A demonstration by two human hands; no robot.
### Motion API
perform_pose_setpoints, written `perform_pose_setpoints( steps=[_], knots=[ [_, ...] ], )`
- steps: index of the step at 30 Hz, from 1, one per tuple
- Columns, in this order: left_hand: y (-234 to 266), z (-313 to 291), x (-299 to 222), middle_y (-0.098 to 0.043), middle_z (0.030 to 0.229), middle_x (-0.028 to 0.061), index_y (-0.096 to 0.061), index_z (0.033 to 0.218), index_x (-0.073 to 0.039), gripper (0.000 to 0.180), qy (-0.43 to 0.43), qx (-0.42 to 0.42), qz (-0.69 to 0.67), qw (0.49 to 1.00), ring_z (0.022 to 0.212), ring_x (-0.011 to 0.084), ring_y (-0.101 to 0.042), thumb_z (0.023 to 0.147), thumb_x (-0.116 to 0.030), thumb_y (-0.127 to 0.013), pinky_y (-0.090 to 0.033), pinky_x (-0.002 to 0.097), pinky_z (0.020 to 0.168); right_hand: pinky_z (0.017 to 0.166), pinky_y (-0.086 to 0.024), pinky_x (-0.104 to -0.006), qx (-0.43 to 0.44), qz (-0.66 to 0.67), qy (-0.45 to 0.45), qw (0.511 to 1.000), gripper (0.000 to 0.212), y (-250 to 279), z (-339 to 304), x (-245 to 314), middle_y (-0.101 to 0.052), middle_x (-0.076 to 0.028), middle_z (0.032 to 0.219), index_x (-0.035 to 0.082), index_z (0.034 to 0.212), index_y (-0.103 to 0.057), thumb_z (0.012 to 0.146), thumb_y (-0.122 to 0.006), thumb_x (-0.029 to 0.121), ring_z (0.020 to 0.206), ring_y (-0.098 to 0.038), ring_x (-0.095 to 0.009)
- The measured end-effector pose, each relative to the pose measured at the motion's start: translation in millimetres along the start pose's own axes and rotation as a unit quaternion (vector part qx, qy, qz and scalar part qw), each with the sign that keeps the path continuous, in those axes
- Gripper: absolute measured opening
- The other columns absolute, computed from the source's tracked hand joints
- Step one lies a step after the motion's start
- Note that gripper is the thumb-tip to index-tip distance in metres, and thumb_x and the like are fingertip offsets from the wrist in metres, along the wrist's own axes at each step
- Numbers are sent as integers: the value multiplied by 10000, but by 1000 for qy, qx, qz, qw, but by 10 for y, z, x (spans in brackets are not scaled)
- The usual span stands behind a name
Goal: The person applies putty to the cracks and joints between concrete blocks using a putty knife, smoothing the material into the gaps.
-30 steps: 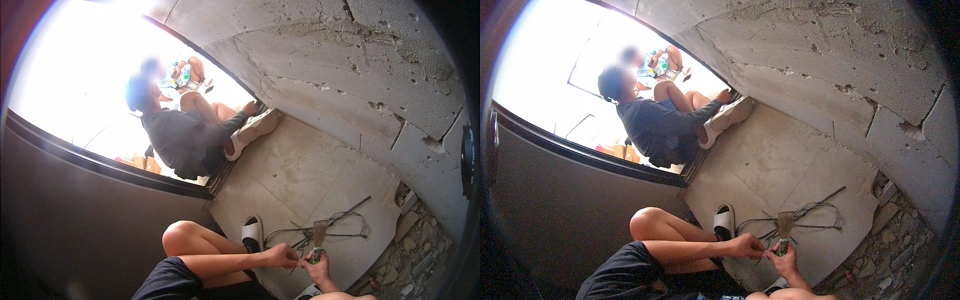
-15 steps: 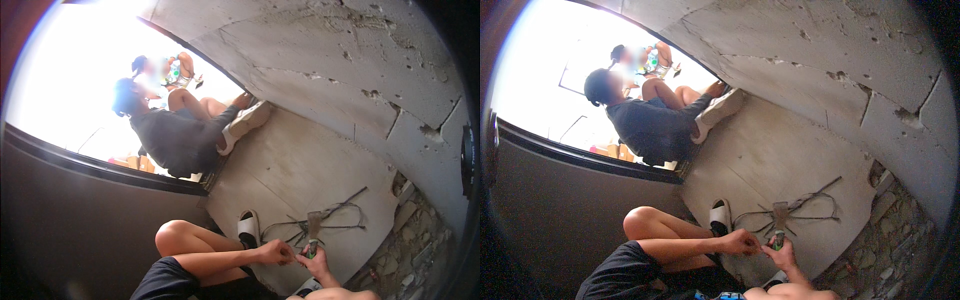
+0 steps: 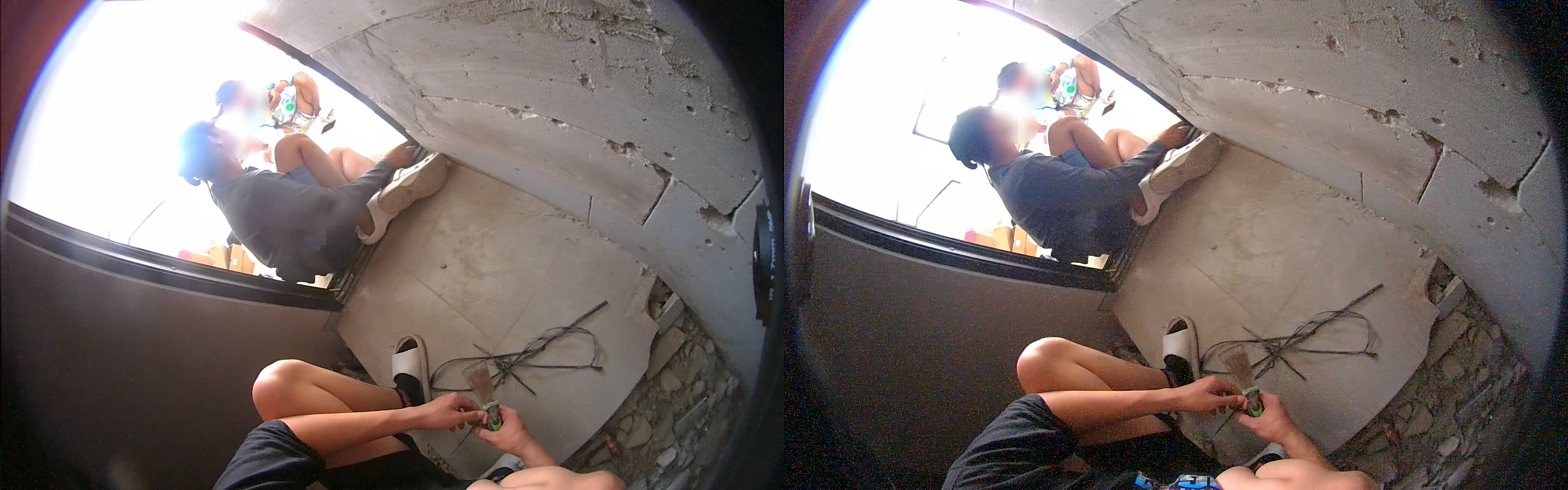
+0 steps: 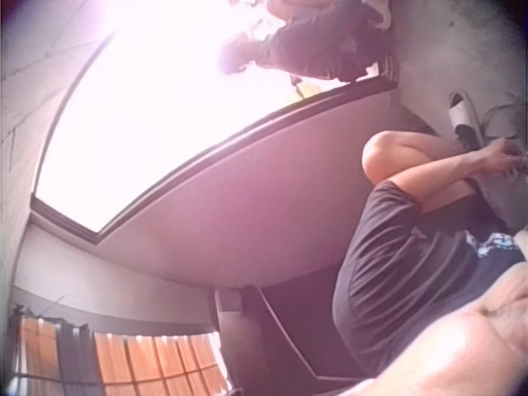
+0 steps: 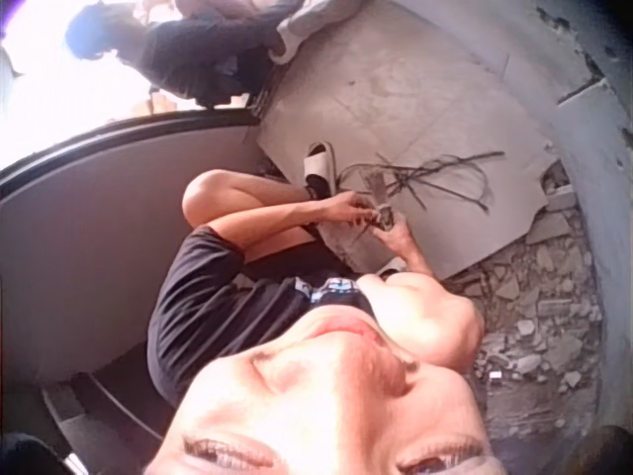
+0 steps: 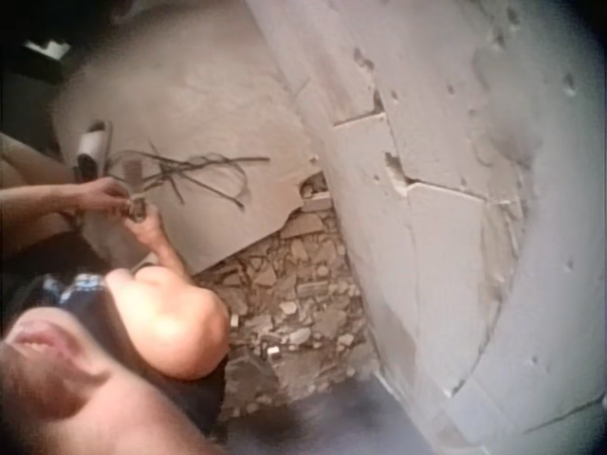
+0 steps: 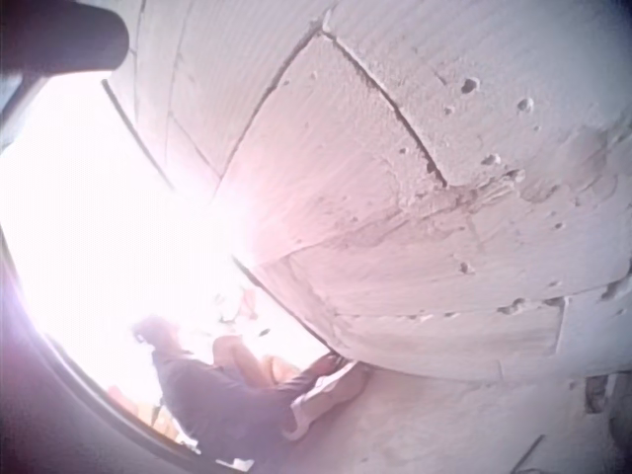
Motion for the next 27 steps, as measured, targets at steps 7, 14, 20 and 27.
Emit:
perform_pose_setpoints(
  steps=[7,14,20,27],
  knots=[
    [79,12,125,-662,812,11,-704,1026,-82,266,-9,5,67,998,671,82,-506,940,-320,-620,-430,285,579,713,-499,-322,56,-52,-6,997,261,-74,-37,159,-646,-37,807,68,844,-590,744,-795,196,777,-602,-121],
    [-106,70,177,-676,857,5,-686,965,-22,216,-70,62,-32,995,778,82,-558,919,-231,-652,-466,268,686,733,-510,-361,-14,-66,-12,998,354,21,7,127,-671,-107,832,40,929,-612,711,-818,228,789,-644,-196],
    [-109,25,54,-684,887,55,-678,977,-15,286,-22,48,27,998,798,95,-571,914,-293,-651,-480,293,700,681,-487,-329,-27,-82,40,995,308,41,-6,198,-635,-121,769,12,928,-595,777,-771,214,733,-575,-168],
    [65,-93,-145,-662,937,157,-648,1040,-25,444,-84,-63,214,971,808,283,-635,864,-432,-673,-504,381,698,653,-507,-390,5,-87,129,988,306,28,-30,460,-654,-186,787,19,973,-600,783,-753,203,730,-674,-345]
  ],
)
Point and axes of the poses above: each hand's wrist, its own z-axis towards the middle knuckle, its own y-axis out of the back of the hand, x = y × z, the point moved 8 cm from there along z, towards the middle knuckle
